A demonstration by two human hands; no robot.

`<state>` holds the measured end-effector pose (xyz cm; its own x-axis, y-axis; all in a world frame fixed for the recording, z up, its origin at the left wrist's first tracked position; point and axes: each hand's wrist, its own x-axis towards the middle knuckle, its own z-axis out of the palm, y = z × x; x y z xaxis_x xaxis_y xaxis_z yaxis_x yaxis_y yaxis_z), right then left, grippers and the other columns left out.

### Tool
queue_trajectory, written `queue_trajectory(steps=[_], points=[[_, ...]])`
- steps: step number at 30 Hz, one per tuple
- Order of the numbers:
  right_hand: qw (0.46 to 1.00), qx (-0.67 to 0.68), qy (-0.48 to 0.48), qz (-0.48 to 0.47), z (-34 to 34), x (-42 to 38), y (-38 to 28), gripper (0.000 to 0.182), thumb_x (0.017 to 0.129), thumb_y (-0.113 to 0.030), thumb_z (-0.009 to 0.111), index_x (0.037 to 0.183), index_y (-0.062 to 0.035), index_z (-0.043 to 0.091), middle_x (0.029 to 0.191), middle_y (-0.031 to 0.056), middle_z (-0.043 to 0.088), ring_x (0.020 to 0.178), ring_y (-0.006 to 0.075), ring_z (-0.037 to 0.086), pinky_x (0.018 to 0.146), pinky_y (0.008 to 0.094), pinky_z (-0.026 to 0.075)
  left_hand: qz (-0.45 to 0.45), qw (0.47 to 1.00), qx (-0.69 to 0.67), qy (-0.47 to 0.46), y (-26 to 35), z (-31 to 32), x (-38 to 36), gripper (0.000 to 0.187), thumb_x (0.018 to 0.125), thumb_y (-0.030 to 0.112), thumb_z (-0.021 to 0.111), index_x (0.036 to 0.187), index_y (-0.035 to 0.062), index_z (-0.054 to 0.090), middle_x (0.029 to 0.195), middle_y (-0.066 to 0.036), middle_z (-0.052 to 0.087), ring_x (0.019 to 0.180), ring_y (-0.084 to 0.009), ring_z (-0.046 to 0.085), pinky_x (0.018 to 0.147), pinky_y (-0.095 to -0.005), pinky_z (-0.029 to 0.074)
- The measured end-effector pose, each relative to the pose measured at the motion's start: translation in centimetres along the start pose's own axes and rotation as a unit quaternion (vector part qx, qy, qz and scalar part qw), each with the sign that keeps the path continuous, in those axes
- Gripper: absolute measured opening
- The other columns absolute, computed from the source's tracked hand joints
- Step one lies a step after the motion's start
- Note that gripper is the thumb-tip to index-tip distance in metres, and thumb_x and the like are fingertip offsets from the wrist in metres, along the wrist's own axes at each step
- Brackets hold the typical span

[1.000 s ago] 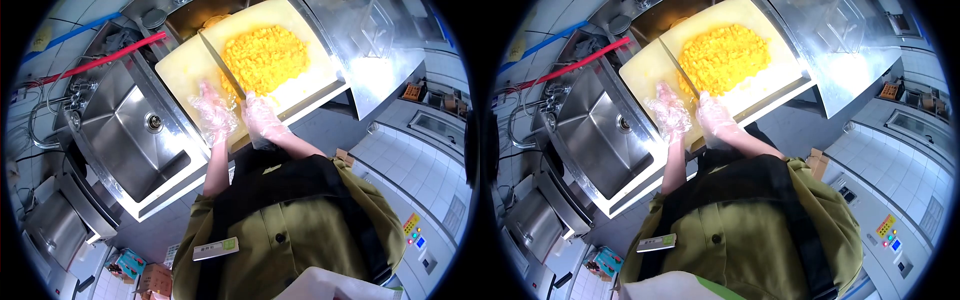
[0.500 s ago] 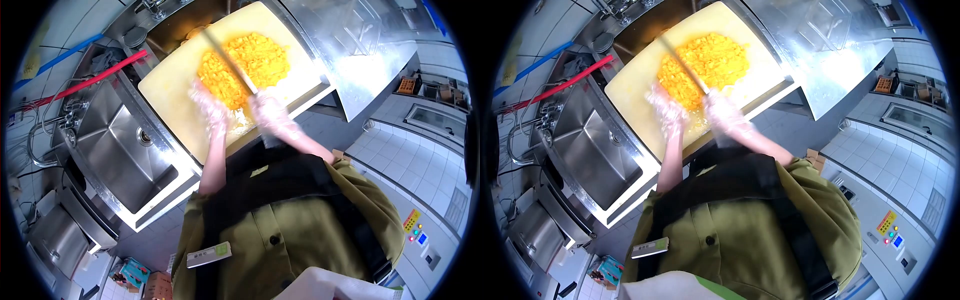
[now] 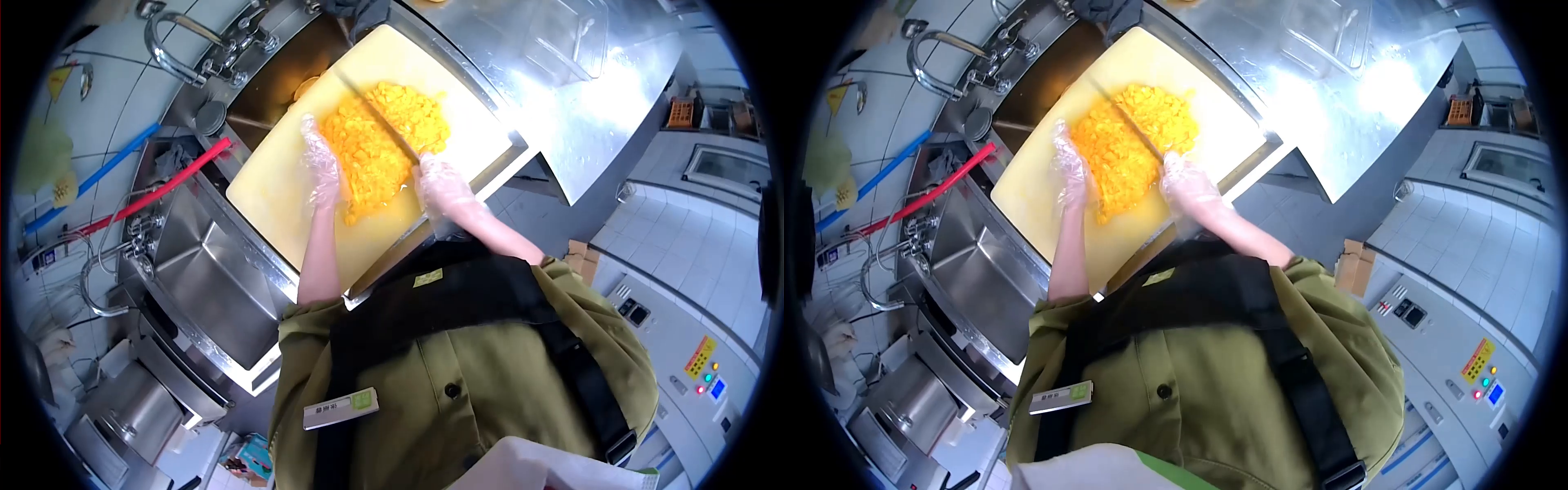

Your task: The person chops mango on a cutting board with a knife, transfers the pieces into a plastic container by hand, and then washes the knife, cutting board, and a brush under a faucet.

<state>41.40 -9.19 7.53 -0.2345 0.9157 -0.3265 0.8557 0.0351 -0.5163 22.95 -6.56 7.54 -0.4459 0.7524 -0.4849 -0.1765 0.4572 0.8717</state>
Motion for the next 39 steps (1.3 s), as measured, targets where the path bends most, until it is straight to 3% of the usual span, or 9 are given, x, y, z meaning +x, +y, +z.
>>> queue_trajectory(steps=[5,8,11,13,16,19,23,26,39], points=[[0.999,-0.009,0.008,0.037,-2.6,-0.7,3.4,0.029,0.086,-0.030,0.042,0.089,-0.0062,0.059,0.084,0.0186,0.060,0.081,0.0357,0.057,0.075,0.0447,0.044,0.012,0.993,0.110,-0.043,1.2,1.9,1.5,0.068,0.085,0.058,0.031,0.127,0.0053,0.037,0.123,-0.014,0.044,0.112,-0.0224,0.042,0.095,-0.0339,0.031],[0.977,0.045,0.060,0.198,-6.8,-1.0,3.8,0.036,0.087,-0.032,0.041,0.096,-0.0002,0.055,0.087,0.0227,0.059,0.085,0.0364,0.057,0.078,0.0429,0.044,0.019,0.981,0.178,-0.078,2.6,2.8,2.4,0.066,0.085,0.058,0.032,0.123,0.0051,0.043,0.119,-0.017,0.049,0.108,-0.0235,0.046,0.092,-0.0347,0.035],[0.984,-0.025,0.044,0.169,-5.6,0.5,4.7,0.035,0.088,-0.031,0.039,0.099,-0.0011,0.053,0.092,0.0232,0.058,0.090,0.0362,0.055,0.081,0.0419,0.043,0.020,0.959,0.229,-0.166,4.2,3.7,1.8,0.061,0.085,0.055,0.034,0.117,0.0054,0.049,0.116,-0.017,0.052,0.102,-0.0238,0.051,0.090,-0.0351,0.038],[0.987,-0.033,0.012,0.159,-4.5,0.8,3.0,0.033,0.089,-0.030,0.039,0.099,-0.0020,0.053,0.093,0.0230,0.058,0.091,0.0370,0.055,0.082,0.0414,0.042,0.100,0.901,0.320,-0.276,2.9,3.0,3.3,0.048,0.088,0.044,0.037,0.113,0.0059,0.054,0.112,-0.014,0.056,0.097,-0.0236,0.056,0.090,-0.0345,0.039],[0.994,-0.049,-0.008,0.093,-4.6,0.7,1.8,0.033,0.089,-0.030,0.039,0.095,-0.0018,0.054,0.091,0.0220,0.058,0.089,0.0372,0.055,0.080,0.0421,0.042,0.404,0.783,0.321,-0.348,-0.3,1.7,4.0,0.033,0.090,0.030,0.041,0.108,0.0060,0.057,0.106,-0.011,0.060,0.094,-0.0248,0.058,0.090,-0.0338,0.039],[0.996,-0.037,-0.014,0.085,-5.4,0.8,1.2,0.032,0.089,-0.030,0.039,0.092,-0.0015,0.054,0.090,0.0214,0.058,0.089,0.0365,0.055,0.079,0.0421,0.042,0.320,0.853,0.253,-0.326,1.2,-0.8,1.6,0.026,0.089,0.019,0.044,0.104,0.0036,0.059,0.102,-0.009,0.062,0.096,-0.0207,0.057,0.090,-0.0314,0.039],[0.996,-0.065,-0.036,0.056,-4.6,2.2,1.8,0.031,0.088,-0.028,0.041,0.093,-0.0008,0.054,0.087,0.0229,0.058,0.087,0.0364,0.056,0.078,0.0405,0.043,0.164,0.975,0.050,-0.141,-0.7,-2.6,3.4,0.029,0.090,0.019,0.043,0.100,-0.0026,0.060,0.103,-0.010,0.061,0.096,-0.0161,0.055,0.090,-0.0291,0.039],[0.996,-0.081,0.001,0.049,-4.3,2.0,1.8,0.030,0.088,-0.028,0.042,0.092,-0.0011,0.054,0.086,0.0222,0.059,0.086,0.0357,0.056,0.078,0.0409,0.043,0.091,0.986,-0.036,-0.134,-1.4,-3.1,4.6,0.035,0.091,0.024,0.039,0.101,-0.0034,0.058,0.107,-0.012,0.059,0.106,-0.0176,0.050,0.096,-0.0311,0.032],[0.994,-0.108,-0.004,-0.018,-2.9,1.4,2.0,0.024,0.087,-0.026,0.043,0.088,-0.0030,0.051,0.077,0.0207,0.059,0.077,0.0361,0.057,0.071,0.0438,0.045,0.061,0.983,-0.130,-0.116,-2.5,-3.5,6.3,0.054,0.092,0.040,0.033,0.114,-0.0068,0.048,0.119,-0.015,0.050,0.114,-0.0240,0.044,0.101,-0.0335,0.026]])
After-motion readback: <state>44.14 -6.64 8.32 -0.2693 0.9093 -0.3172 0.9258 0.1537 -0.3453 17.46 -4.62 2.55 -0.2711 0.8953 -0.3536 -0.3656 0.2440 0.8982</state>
